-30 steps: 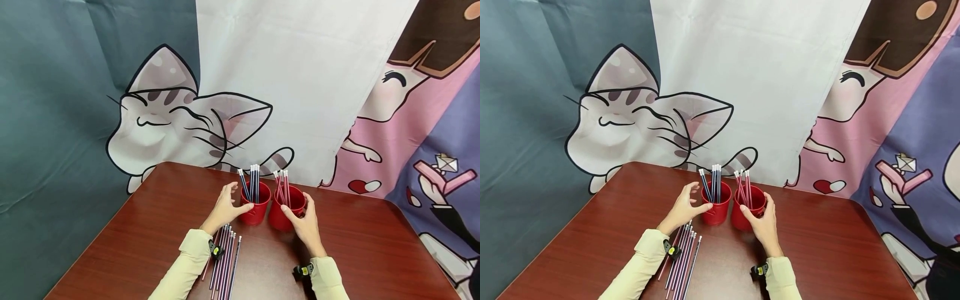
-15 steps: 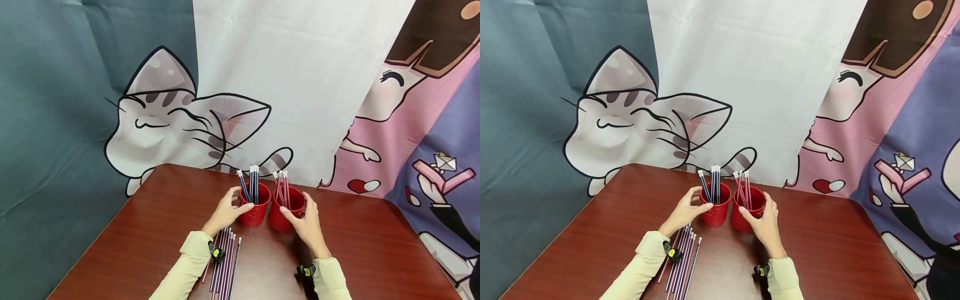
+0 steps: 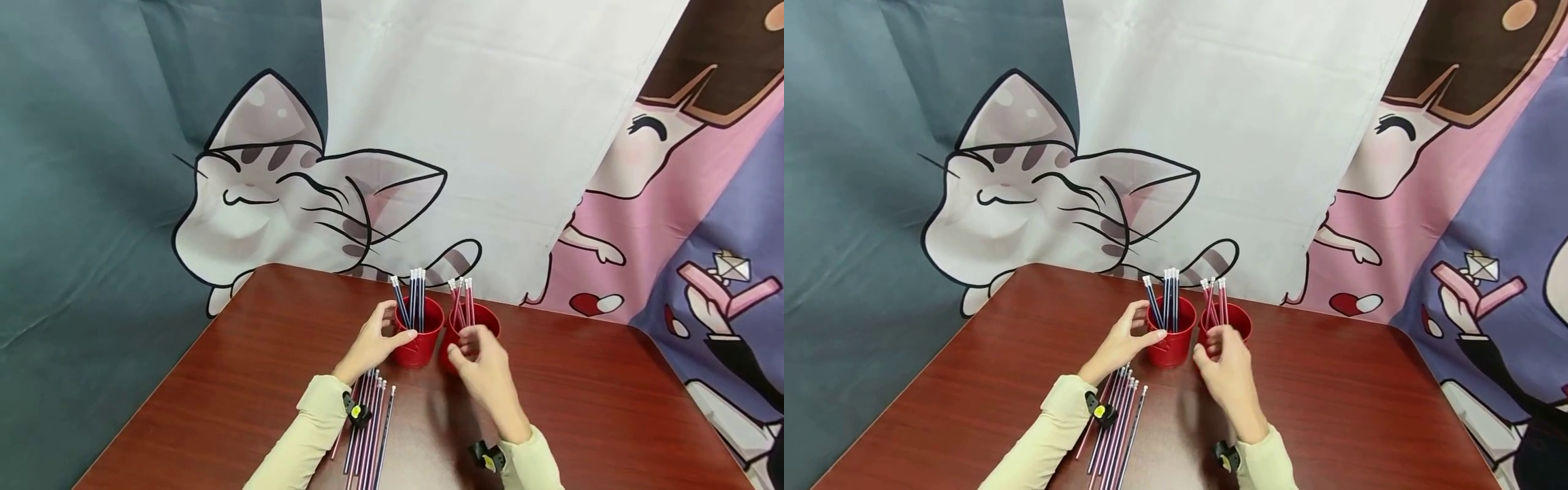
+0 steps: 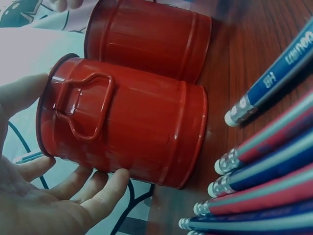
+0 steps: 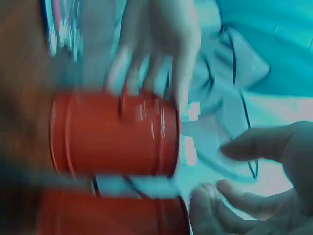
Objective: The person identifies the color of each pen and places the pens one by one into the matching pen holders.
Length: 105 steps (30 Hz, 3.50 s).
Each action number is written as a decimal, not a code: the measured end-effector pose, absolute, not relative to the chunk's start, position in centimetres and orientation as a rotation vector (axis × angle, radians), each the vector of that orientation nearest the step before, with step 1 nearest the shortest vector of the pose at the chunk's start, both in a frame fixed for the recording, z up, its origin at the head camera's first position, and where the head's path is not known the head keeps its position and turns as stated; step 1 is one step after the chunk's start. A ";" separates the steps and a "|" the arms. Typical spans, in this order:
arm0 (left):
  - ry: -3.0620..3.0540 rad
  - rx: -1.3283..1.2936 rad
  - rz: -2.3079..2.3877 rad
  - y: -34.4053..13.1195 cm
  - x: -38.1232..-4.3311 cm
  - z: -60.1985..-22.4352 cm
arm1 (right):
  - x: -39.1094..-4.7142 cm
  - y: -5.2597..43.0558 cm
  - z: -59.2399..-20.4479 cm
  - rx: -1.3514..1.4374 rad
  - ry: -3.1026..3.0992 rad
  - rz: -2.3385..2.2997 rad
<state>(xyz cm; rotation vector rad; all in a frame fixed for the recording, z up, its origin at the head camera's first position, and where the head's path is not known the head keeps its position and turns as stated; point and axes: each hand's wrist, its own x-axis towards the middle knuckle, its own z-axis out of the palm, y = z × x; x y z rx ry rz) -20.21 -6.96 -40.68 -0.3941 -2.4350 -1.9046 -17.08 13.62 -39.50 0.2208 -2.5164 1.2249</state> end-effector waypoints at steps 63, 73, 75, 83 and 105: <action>-2.335 -0.410 -1.962 -6.2 -20.3 -41.9 | -14.4 9.5 -36.5 0.498 -2.463 1.255; -2.361 -0.351 -1.957 -6.0 -22.3 -44.9 | -18.4 10.9 -31.1 0.532 -2.138 1.243; -2.371 -0.348 -1.938 -6.0 -22.2 -44.9 | -19.0 11.0 -30.4 0.555 -2.088 1.260; -2.378 -0.321 -1.919 -6.0 -22.0 -44.6 | -21.6 10.3 -29.5 0.669 -1.946 1.135; -2.400 -0.333 -1.890 -6.0 -22.0 -44.6 | -22.3 9.1 -35.8 0.640 -2.081 1.160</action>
